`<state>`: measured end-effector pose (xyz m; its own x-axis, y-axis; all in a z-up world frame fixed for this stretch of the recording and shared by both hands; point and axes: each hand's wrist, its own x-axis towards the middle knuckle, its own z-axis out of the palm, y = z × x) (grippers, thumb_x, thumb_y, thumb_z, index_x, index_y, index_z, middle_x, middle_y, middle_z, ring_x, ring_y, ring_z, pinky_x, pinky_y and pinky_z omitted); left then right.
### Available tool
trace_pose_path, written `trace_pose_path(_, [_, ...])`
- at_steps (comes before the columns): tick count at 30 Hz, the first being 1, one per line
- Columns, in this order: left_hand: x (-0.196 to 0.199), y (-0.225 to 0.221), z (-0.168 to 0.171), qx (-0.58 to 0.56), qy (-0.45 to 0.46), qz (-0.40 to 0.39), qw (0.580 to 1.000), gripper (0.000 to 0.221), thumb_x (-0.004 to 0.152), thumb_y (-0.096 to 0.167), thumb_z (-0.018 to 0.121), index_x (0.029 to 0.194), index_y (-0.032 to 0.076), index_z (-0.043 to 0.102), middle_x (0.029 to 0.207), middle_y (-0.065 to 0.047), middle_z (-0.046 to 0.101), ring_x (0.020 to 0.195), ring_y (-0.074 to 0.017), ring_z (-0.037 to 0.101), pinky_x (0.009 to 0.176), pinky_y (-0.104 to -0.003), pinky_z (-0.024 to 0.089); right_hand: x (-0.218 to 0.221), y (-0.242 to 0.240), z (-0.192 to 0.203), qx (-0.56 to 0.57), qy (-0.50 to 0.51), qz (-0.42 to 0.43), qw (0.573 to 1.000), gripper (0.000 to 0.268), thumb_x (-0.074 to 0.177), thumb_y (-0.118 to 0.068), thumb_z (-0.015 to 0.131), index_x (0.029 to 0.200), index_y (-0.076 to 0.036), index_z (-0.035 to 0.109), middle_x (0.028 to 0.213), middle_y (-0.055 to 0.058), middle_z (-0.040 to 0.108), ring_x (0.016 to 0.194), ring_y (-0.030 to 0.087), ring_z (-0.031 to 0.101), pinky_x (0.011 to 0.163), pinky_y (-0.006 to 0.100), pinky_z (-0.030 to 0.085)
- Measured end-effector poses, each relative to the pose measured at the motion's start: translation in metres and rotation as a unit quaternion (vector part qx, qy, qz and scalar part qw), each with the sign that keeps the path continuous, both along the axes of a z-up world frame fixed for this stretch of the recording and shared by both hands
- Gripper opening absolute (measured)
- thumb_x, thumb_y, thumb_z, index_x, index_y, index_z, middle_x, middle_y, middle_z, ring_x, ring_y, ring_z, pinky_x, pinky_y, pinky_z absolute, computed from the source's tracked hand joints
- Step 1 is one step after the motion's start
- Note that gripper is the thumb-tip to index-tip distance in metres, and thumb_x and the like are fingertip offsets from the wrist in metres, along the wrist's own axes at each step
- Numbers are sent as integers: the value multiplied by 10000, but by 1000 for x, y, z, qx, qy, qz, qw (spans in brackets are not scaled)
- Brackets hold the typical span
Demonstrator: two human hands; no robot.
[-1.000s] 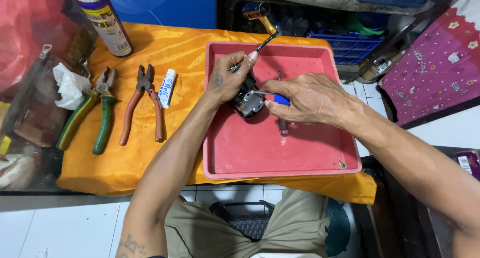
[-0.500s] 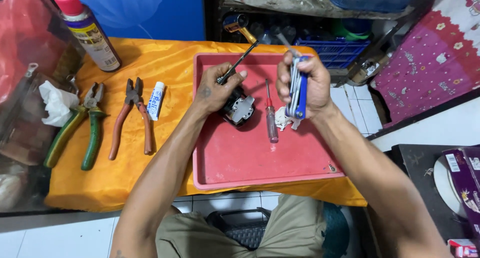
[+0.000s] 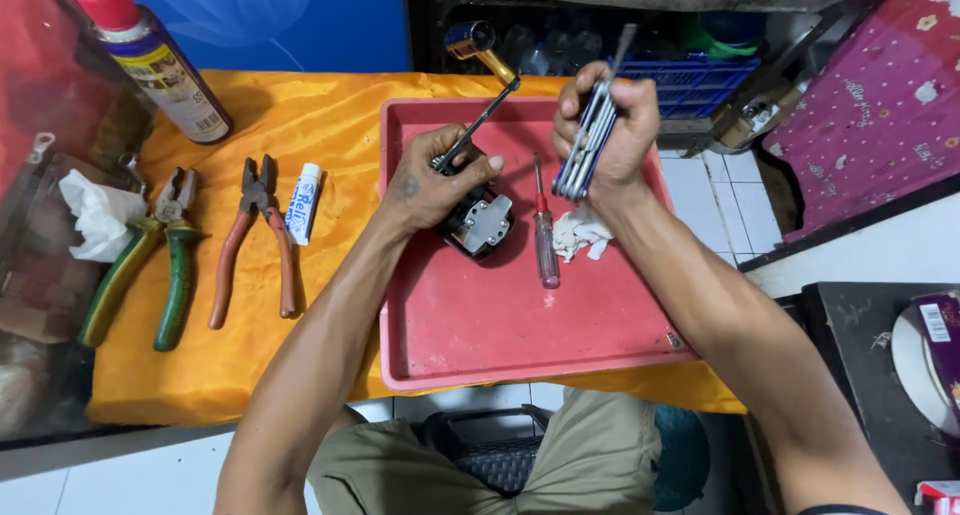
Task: Repairing and adjusting the internal components of a fishing reel using a screwdriver and a multi-tool.
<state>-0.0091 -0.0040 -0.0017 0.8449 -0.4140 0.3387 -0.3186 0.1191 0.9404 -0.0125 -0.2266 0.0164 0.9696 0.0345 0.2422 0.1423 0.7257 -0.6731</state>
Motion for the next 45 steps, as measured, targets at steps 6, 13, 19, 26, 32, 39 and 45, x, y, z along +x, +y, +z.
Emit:
trace_pose_path(6, [-3,-4,-1,6,40,-48,998,434,827,211,849,718,182,430,832,-20,772,743,-88,738,674,-227,579,21,25,0,-2,-40,-163,986,202,788,-327,483,767,-126,488,719,93,536,508,180,431,474,316,349])
trace_pose_path(13, [-4,-3,-2,18,65,-12,998,458,794,274,873,703,187,433,764,37,709,701,-41,646,670,-206,532,13,44,-16,-44,-95,-178,978,205,885,-335,487,859,-135,521,826,86,599,777,165,542,633,289,410])
trace_pose_path(19, [-3,-2,4,33,95,34,994,498,796,319,851,713,207,372,796,-1,757,721,-55,707,608,-199,510,6,40,-6,-76,-129,-76,986,166,932,-287,502,934,-123,524,1020,134,625,874,183,513,830,300,430])
trace_pose_path(26, [9,-3,-11,-39,12,53,998,539,837,156,840,728,194,313,807,-55,765,736,-84,724,585,-229,535,8,-18,14,-529,-192,-108,819,88,1024,-68,561,1062,-55,639,1107,90,670,1058,168,637,885,280,546])
trace_pose_path(32, [4,-1,-5,-22,27,77,996,514,818,158,862,727,197,357,838,-47,756,767,-109,741,629,-245,568,-2,-39,41,-622,-325,-69,709,227,923,-160,841,1090,-63,721,1094,112,713,1001,197,671,874,316,528])
trace_pose_path(39, [9,-1,-9,-30,34,93,995,472,800,141,886,724,196,424,785,3,702,703,-77,708,590,-220,552,-13,-33,43,-733,-294,-97,605,359,860,-266,896,1090,-67,707,971,58,667,844,185,604,707,316,472])
trace_pose_path(45, [7,-1,-7,-6,29,115,993,408,791,157,893,713,175,494,709,12,682,622,-68,684,568,-209,539,-19,-25,43,-749,-284,-107,590,265,908,-166,839,1059,-74,642,1012,75,626,906,236,591,777,368,457])
